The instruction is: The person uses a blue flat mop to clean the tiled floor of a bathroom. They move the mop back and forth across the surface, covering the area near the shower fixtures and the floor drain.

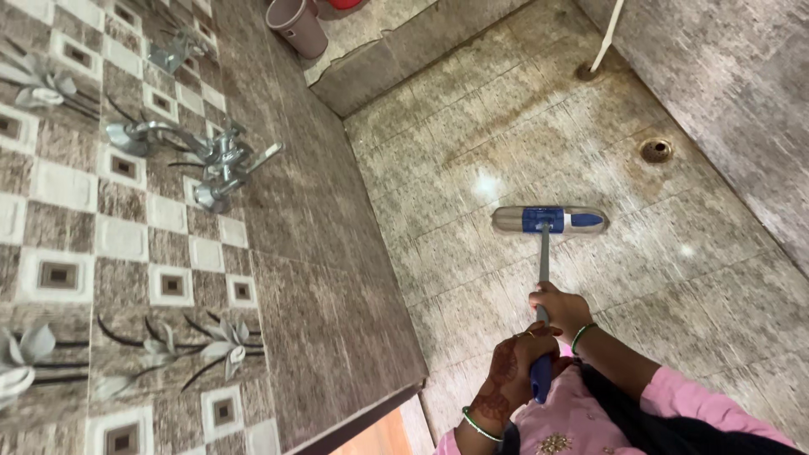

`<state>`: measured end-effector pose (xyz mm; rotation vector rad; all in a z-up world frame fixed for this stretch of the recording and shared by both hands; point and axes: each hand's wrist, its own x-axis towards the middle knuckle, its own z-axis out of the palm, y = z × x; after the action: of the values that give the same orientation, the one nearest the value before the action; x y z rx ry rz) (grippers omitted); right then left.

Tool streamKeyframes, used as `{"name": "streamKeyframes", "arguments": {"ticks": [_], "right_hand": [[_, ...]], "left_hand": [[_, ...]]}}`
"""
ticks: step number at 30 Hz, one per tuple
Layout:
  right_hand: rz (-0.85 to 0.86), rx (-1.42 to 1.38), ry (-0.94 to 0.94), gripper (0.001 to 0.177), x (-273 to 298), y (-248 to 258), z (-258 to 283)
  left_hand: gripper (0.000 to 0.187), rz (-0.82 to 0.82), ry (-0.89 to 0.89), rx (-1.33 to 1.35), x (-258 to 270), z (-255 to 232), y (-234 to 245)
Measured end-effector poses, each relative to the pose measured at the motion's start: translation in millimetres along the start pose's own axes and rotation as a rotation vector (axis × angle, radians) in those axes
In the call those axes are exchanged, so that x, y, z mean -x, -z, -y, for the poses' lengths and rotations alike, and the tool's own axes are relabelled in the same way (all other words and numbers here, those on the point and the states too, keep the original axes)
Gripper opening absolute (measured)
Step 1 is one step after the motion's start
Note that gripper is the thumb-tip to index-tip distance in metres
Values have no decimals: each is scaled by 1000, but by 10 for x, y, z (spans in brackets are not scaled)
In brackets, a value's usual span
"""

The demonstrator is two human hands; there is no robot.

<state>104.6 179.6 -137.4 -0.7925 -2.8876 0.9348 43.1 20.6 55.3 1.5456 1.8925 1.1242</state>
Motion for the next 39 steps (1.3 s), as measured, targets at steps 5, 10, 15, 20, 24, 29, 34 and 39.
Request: {"name": "streamKeyframes", "arguments": {"ticks": [5,10,15,20,24,29,34,39], "right_hand": [[8,-45,-55,13,-556,-93,-432],[25,19,-80,26,-1338,-33,-971],[142,171,-101,47,-1706,52,-1254],[133,171,-126,43,-1592,-10,-1183],[150,182,-91,41,-1362,-51,-1044],[116,81,-98,44,-805,-207,-705],[137,14,-116,33,-182,-226,-283],[7,-25,-73,12,33,-109,-187]], "left_hand": [[20,31,91,-21,-409,487,-195],[13,26,353,762,-910,1460,-857],[11,-92,30,-34,-1197,1772,-1099],[17,-33,267,620,-1138,1709,-1021],[10,3,261,549,-880,1338,-789],[20,16,-26,44,-558,680,-230],[26,235,43,-77,-202,234,139],[25,109,-80,-47,-71,159,-7]]}}
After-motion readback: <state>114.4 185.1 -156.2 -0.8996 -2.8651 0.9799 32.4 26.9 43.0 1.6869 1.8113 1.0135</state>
